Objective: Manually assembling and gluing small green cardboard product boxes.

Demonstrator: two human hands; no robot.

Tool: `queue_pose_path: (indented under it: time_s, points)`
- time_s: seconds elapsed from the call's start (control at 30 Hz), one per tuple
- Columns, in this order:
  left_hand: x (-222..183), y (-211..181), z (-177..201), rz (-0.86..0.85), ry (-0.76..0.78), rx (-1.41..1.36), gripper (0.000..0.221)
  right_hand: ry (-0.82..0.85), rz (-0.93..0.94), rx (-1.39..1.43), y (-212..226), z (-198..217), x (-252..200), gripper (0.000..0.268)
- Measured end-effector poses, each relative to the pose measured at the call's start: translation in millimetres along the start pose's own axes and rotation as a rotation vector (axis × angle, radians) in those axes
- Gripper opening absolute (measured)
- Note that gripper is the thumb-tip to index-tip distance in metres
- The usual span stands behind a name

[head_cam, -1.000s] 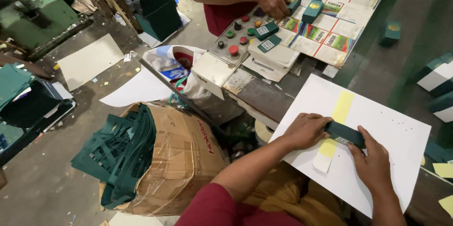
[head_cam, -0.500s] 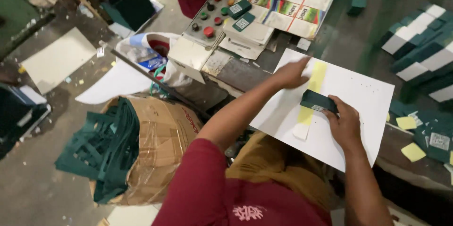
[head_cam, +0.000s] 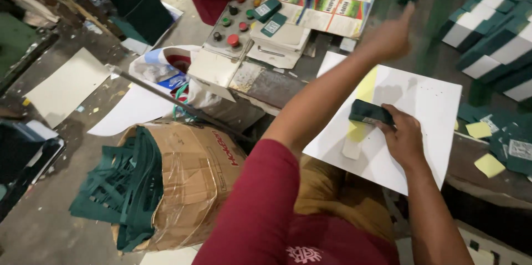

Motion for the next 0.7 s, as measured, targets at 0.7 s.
queue_pose_path:
  time_s: [0.7]
  points:
    - [-256,5,-24,-0.102,-0.119,-0.252,0.059,0.031,-0.078,-0.039,4,-1,-5,0.047]
Point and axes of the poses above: each hand's wrist, its own x-axis towards the middle knuckle, its own z-axis out of the back of the hand, y = z × x, the point moved 1 cm from there along x, towards the middle knuckle, and after that the axes turned 11 degrees about -z, right-handed, at the moved point
